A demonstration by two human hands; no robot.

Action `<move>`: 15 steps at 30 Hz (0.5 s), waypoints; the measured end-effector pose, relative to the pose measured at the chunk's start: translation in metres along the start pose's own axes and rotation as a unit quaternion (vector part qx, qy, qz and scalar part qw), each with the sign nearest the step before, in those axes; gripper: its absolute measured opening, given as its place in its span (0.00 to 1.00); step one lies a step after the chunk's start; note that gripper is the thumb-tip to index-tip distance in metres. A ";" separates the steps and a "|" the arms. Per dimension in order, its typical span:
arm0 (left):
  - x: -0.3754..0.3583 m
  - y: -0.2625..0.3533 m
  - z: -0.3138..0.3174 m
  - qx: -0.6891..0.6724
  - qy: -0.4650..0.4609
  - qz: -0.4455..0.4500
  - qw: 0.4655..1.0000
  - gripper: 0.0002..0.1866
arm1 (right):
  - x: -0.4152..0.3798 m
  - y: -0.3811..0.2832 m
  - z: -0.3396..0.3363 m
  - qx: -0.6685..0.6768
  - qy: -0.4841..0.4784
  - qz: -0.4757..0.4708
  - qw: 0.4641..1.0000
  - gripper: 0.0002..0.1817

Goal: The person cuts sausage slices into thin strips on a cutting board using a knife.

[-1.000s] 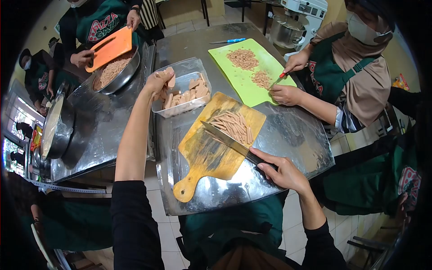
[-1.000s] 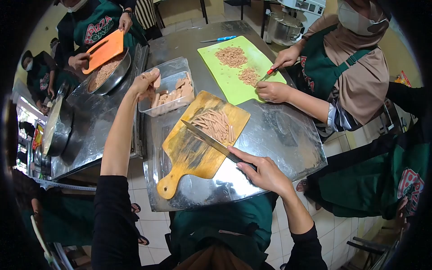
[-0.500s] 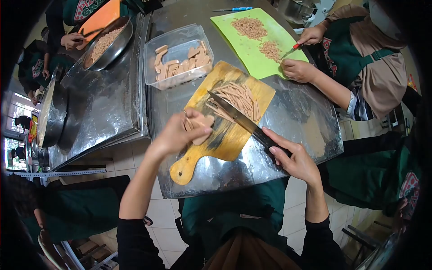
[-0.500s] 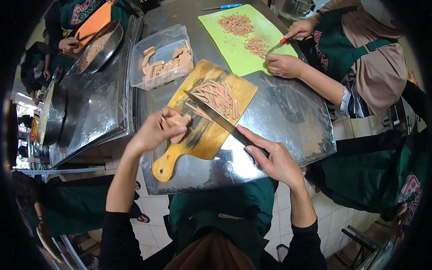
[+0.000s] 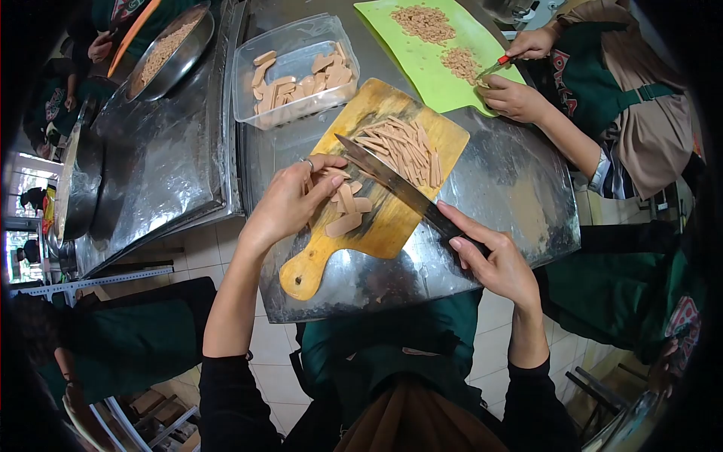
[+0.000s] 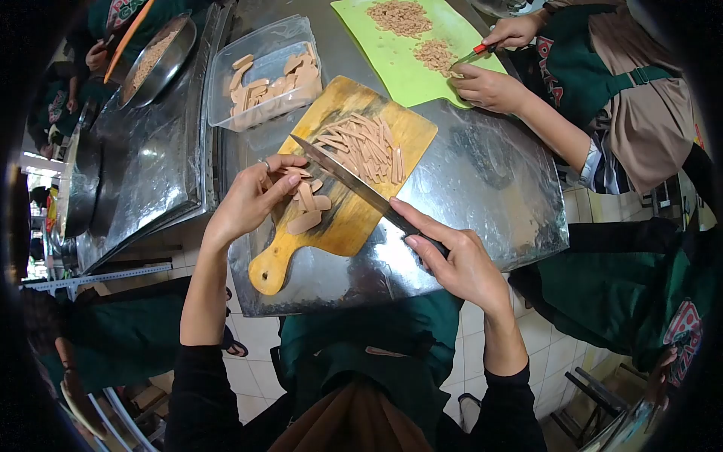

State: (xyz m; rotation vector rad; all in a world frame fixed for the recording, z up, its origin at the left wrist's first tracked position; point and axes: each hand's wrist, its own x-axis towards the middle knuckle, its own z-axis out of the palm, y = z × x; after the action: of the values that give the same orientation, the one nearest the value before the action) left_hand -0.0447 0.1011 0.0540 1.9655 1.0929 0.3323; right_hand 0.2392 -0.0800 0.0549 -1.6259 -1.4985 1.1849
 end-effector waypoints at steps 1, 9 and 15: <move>-0.001 -0.006 0.002 0.017 0.013 0.044 0.999 0.17 | 0.000 0.000 0.001 -0.001 0.001 -0.004 1.000 0.27; -0.028 0.013 0.000 0.260 0.151 0.175 0.938 0.17 | -0.002 0.001 0.001 -0.010 -0.004 0.002 1.000 0.27; -0.060 0.026 0.036 0.169 0.115 -0.063 0.977 0.17 | -0.004 -0.001 0.006 -0.002 -0.005 -0.002 1.000 0.27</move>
State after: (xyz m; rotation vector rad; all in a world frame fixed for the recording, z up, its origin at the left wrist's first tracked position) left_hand -0.0435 0.0270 0.0619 2.1783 1.4977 0.3293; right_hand 0.2336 -0.0847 0.0545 -1.6213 -1.5091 1.1899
